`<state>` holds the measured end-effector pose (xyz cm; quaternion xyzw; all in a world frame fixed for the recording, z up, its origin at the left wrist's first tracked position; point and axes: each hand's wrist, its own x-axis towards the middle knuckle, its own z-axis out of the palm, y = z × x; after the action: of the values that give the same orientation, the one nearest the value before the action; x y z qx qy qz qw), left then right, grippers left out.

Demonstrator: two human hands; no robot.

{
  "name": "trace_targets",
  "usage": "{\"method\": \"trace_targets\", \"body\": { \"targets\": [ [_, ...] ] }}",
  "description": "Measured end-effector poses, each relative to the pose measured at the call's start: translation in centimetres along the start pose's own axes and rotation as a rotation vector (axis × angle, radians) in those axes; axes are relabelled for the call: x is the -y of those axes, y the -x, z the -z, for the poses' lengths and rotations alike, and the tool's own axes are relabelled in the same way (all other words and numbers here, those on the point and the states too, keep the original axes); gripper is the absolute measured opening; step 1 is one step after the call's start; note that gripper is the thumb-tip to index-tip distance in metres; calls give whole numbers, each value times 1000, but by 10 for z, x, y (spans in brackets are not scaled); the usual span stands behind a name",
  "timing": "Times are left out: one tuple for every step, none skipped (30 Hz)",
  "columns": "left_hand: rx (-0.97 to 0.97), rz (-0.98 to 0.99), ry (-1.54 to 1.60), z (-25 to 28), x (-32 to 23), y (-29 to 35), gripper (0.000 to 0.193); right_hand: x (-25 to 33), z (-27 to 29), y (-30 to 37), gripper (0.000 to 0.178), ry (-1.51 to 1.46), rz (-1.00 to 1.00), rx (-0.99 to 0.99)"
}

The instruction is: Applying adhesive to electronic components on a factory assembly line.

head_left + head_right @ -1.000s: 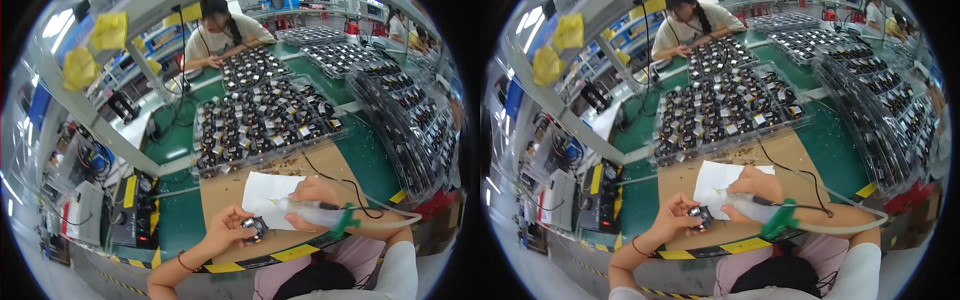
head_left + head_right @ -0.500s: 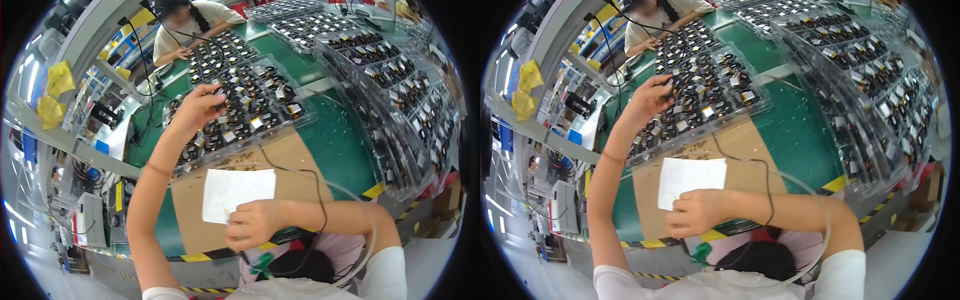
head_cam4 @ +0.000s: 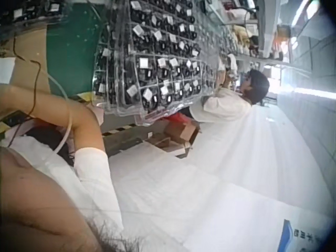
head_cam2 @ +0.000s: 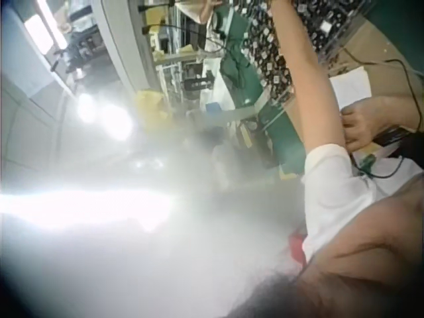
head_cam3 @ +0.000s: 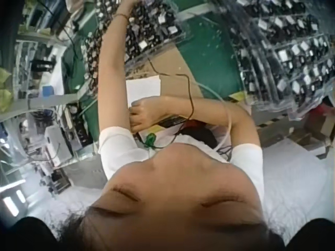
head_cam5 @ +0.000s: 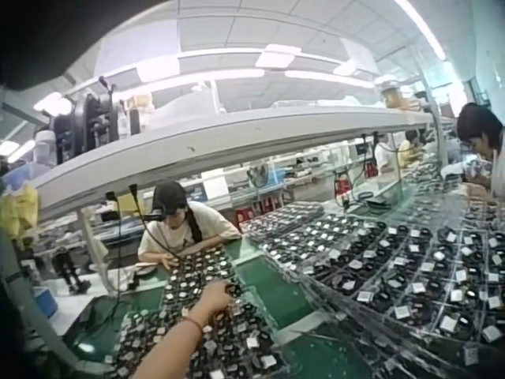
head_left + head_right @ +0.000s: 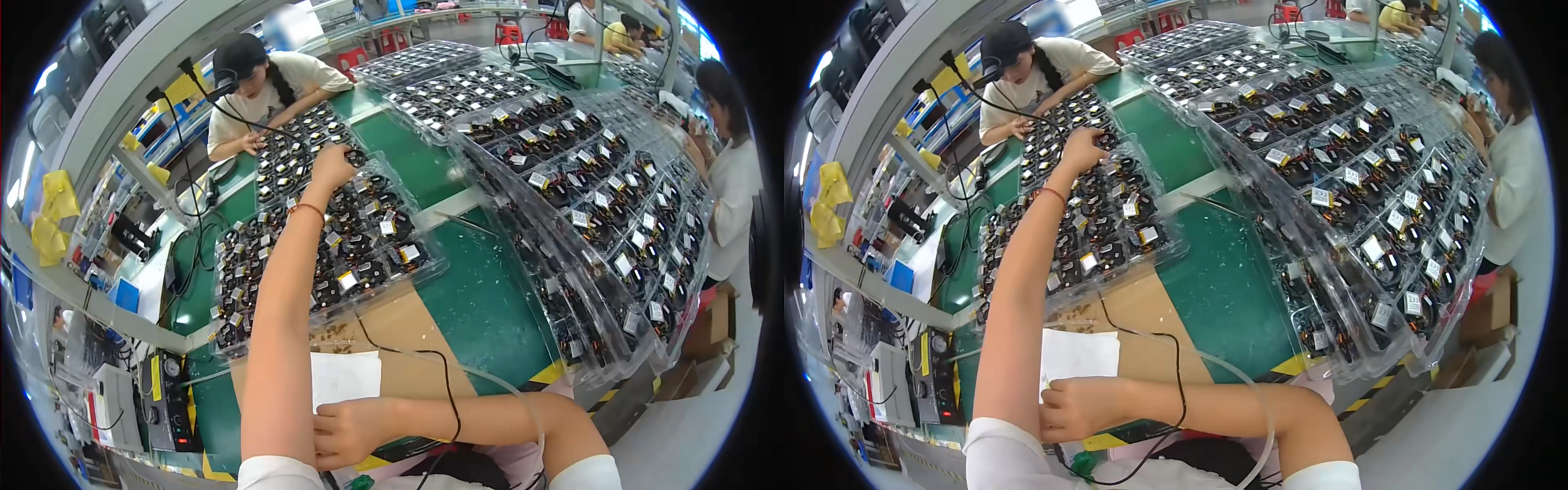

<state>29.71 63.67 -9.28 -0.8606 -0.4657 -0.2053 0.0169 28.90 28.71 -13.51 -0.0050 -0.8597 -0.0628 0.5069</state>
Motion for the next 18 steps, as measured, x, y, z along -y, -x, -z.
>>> {"method": "trace_targets", "body": {
  "targets": [
    [8,2,21,-3,3,-4,48,0,-1,0,21,3,-7,-26],
    [13,5,40,-4,6,-6,48,2,-2,0,21,0,-7,-24],
    [11,10,41,-7,8,-5,48,3,-4,0,22,-19,-10,-13],
    [92,37,61,-8,5,-2,49,4,-5,1,22,-37,-12,0],
    [171,65,79,-5,2,1,51,3,-6,1,22,-41,-6,4],
    [54,4,155,-14,10,0,52,2,-7,1,20,-33,2,-19],
    [47,8,155,-15,10,2,52,1,-8,0,19,-24,8,-41],
    [-15,-24,154,-16,9,5,53,2,-8,0,19,-27,16,-37],
    [-78,-55,150,-15,8,7,53,2,-9,-1,19,-50,3,-29],
    [-99,-90,95,-14,3,8,49,3,-8,0,19,-69,-17,-16],
    [-100,-91,103,-6,-13,11,49,3,-5,2,19,-67,-20,-9],
    [49,-28,46,2,-29,13,46,2,-1,4,19,-69,-51,53],
    [195,43,-25,13,-36,17,43,3,1,2,20,-79,-68,107],
    [144,-9,-215,9,-34,20,42,4,2,1,20,-84,-61,104],
    [141,-3,-220,6,-36,23,42,4,2,1,20,-91,-63,138],
    [127,45,-297,5,-38,27,43,4,2,-1,20,-98,-61,173],
    [112,89,-369,1,-43,29,44,4,2,-1,20,-97,-54,174],
    [91,128,-324,-1,-46,30,43,3,1,-1,20,-81,-38,123]
  ]
}}
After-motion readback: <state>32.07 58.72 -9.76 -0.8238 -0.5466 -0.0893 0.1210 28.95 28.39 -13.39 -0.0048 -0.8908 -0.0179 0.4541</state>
